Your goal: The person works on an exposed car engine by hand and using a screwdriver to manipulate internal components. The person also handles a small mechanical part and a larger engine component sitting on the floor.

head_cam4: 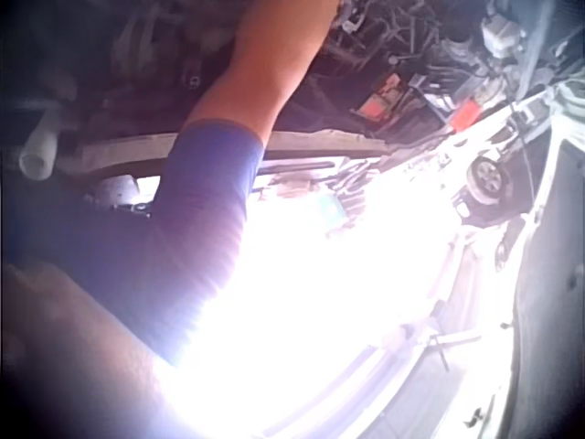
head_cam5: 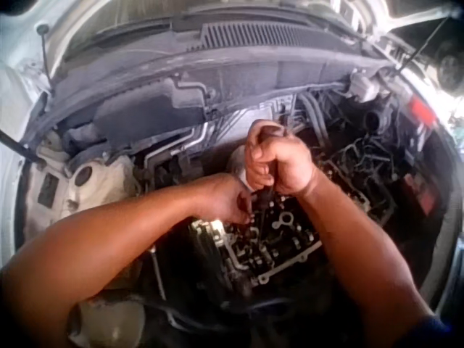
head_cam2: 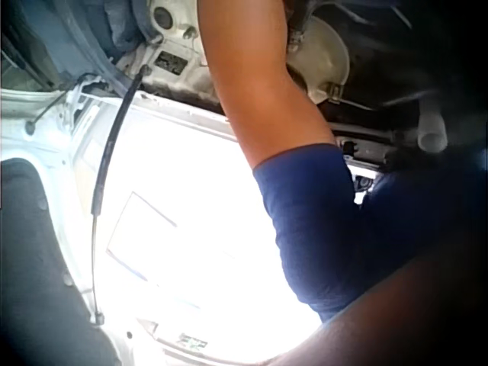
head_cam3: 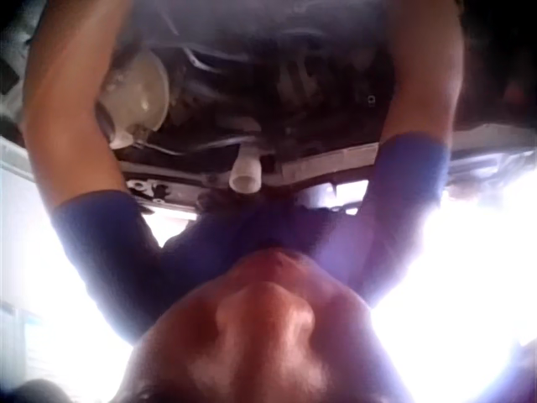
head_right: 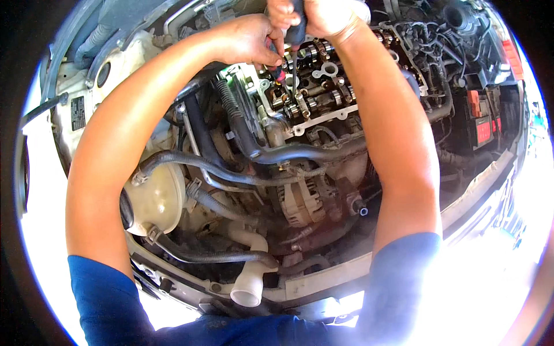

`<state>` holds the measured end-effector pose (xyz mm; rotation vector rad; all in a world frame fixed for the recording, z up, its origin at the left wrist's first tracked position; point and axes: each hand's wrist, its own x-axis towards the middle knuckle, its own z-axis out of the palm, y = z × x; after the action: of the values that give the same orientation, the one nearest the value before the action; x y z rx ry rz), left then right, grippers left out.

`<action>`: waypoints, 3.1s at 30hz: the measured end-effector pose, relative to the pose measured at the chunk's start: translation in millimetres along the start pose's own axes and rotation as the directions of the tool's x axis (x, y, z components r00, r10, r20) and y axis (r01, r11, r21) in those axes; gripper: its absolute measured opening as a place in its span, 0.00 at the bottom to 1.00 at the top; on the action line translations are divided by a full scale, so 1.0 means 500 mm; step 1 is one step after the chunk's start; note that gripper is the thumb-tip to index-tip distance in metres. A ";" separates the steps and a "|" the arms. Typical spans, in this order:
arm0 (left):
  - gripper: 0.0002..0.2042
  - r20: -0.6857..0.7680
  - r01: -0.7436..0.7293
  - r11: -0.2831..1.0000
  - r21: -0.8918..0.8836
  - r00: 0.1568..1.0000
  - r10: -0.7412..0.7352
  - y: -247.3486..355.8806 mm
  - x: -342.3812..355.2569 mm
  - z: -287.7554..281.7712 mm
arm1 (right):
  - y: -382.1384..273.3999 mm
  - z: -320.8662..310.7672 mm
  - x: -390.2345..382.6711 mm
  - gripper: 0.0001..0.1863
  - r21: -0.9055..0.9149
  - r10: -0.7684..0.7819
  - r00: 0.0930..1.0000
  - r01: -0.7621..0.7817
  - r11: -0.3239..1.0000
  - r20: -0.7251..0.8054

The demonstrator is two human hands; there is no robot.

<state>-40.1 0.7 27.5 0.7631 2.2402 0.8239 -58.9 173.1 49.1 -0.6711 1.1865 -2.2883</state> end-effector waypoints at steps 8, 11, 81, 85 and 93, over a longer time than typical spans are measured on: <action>0.12 -0.022 0.011 0.993 0.115 1.000 -0.009 0.019 -0.004 -0.007 | -0.009 -0.020 -0.013 0.03 0.077 -0.027 0.993 0.019 0.997 0.111; 0.12 -0.020 -0.043 0.984 0.173 0.999 0.047 0.022 0.000 -0.014 | -0.030 -0.022 -0.024 0.03 0.104 -0.023 0.998 0.017 0.994 0.054; 0.12 -0.092 -0.041 0.981 0.191 0.994 0.059 0.070 -0.022 0.009 | -0.021 0.053 0.006 0.06 -0.303 -0.152 0.875 0.006 0.953 -0.460; 0.12 -0.122 -0.052 0.969 0.240 0.989 0.084 0.053 -0.022 0.016 | -0.015 0.069 -0.002 0.06 -0.302 -0.166 0.876 0.025 0.953 -0.453; 0.13 -0.104 -0.037 0.980 0.194 0.993 0.058 0.063 -0.023 0.006 | -0.020 0.028 0.009 0.07 -0.082 -0.018 0.942 -0.010 0.997 -0.335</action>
<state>-21.3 14.1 52.3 0.8838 2.4335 0.6928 -55.7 166.9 65.5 -0.3158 1.4391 -2.4340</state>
